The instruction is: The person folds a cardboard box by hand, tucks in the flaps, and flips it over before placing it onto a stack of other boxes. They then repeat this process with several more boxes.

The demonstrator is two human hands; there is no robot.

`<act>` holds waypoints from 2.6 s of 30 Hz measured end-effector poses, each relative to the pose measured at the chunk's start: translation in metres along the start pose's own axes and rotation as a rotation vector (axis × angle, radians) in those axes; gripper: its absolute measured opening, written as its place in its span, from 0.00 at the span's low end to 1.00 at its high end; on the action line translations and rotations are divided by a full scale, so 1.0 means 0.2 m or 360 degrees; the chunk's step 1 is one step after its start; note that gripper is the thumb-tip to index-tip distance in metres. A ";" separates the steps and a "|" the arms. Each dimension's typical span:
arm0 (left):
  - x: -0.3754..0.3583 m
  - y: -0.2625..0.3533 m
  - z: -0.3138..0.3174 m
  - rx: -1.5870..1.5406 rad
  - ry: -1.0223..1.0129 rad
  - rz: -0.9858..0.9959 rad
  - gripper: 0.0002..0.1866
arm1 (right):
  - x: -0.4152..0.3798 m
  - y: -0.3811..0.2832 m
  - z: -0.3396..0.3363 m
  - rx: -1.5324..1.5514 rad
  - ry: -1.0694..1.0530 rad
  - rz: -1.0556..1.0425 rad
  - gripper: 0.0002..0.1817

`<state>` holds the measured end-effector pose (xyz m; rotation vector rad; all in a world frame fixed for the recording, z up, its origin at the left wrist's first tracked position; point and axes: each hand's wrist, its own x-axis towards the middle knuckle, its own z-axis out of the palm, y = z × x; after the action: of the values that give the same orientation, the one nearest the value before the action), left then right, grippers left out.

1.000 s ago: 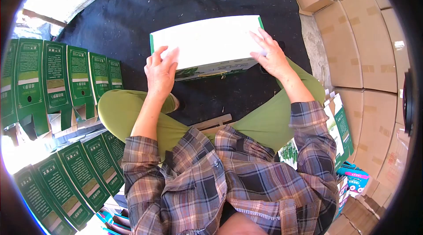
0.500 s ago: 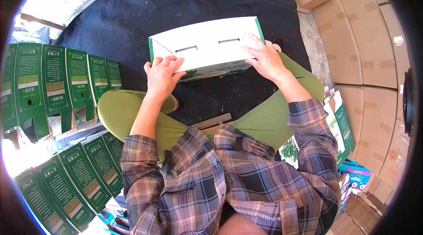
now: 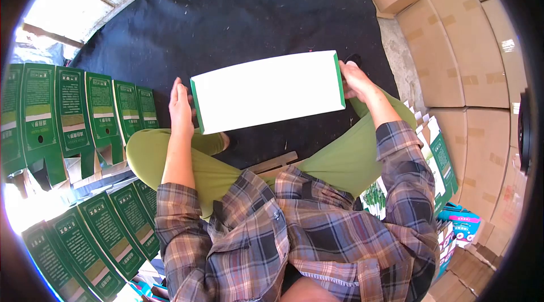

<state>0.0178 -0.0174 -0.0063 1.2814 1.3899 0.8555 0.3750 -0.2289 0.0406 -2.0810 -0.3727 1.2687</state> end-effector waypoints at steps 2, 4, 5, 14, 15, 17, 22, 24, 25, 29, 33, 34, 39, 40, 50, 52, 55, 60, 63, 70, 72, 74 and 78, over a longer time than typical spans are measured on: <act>0.04 -0.05 0.01 -0.0412 -0.0413 -0.0658 0.26 | 0.06 0.06 -0.01 -0.0069 -0.0186 0.0151 0.38; 0.01 -0.01 0.01 -0.0372 -0.0456 -0.0800 0.29 | 0.08 0.09 -0.02 -0.0001 -0.0190 0.0146 0.41; 0.00 0.02 0.00 -0.0418 -0.0531 -0.0784 0.30 | 0.08 0.09 -0.02 0.0063 -0.0190 0.0149 0.44; 0.02 0.02 -0.09 -0.0797 -0.0594 0.0027 0.13 | 0.01 0.00 -0.04 0.1049 -0.0086 -0.0646 0.25; 0.02 0.00 -0.09 -0.0798 -0.0595 0.0032 0.13 | 0.08 0.03 -0.10 0.0918 -0.0119 -0.0669 0.24; 0.01 0.02 -0.06 -0.0669 -0.0405 -0.0070 0.16 | 0.05 0.00 -0.12 0.0829 -0.0089 -0.0534 0.26; 0.01 0.00 -0.03 -0.0249 -0.0447 -0.0518 0.24 | -0.02 0.01 -0.06 0.0420 -0.0195 -0.0376 0.33; -0.02 0.01 -0.01 -0.0368 -0.0409 -0.0564 0.25 | 0.05 0.08 -0.05 0.0361 -0.0222 -0.0323 0.30; -0.01 -0.01 -0.02 -0.0415 -0.0442 -0.0565 0.26 | 0.05 0.11 -0.05 0.0246 -0.0265 -0.0313 0.29; 0.04 -0.10 -0.05 -0.0344 -0.0463 -0.0646 0.26 | 0.07 0.13 -0.06 0.0032 -0.0259 -0.0210 0.25; 0.03 -0.15 -0.03 0.0058 -0.0652 -0.0768 0.25 | 0.12 0.18 -0.04 -0.0372 -0.0009 -0.0025 0.22; 0.01 -0.14 -0.02 0.0234 -0.0656 -0.0760 0.24 | 0.12 0.17 -0.04 -0.0371 -0.0016 -0.0023 0.22; 0.01 -0.09 0.02 0.0183 -0.0392 -0.0312 0.13 | 0.09 0.17 -0.08 -0.0738 0.0017 0.0053 0.21; 0.02 -0.09 0.02 0.0184 -0.0392 -0.0320 0.13 | 0.08 0.15 -0.09 -0.0665 0.0009 0.0094 0.21; -0.15 0.18 0.22 0.0580 -0.0720 0.0805 0.12 | -0.01 0.05 -0.10 -0.0473 0.0186 -0.0220 0.26; -0.13 0.16 0.24 0.0616 -0.0825 0.0851 0.21 | -0.02 0.06 -0.09 -0.0586 0.0181 -0.0260 0.27; -0.13 0.18 0.27 0.0893 -0.0920 0.1138 0.31 | -0.03 0.08 -0.07 -0.0539 0.0202 -0.0380 0.27; -0.15 0.20 0.28 0.1019 -0.1185 0.1479 0.22 | -0.04 0.06 -0.05 -0.0427 0.0154 -0.0361 0.22; -0.18 0.23 0.26 0.0812 -0.1137 0.1562 0.08 | 0.06 0.12 -0.07 -0.0630 0.0307 -0.0688 0.17; -0.02 0.13 0.05 0.0461 -0.0033 0.0750 0.09 | 0.08 0.11 -0.07 -0.0310 0.0278 -0.0733 0.17; -0.01 0.09 0.01 0.0451 -0.0334 0.0204 0.14 | 0.06 0.09 -0.06 -0.0290 0.0180 -0.0768 0.19; -0.03 0.07 0.02 0.0408 -0.0681 -0.0035 0.26 | 0.07 0.08 -0.05 -0.0266 0.0089 -0.0805 0.21; -0.06 0.05 0.06 0.0512 -0.1062 -0.0033 0.34 | 0.01 0.04 -0.01 -0.0330 -0.0038 -0.0717 0.26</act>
<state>0.0309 -0.0296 0.0040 1.6012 1.0113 0.1443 0.3777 -0.2352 0.0344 -1.9937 -0.9584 1.0161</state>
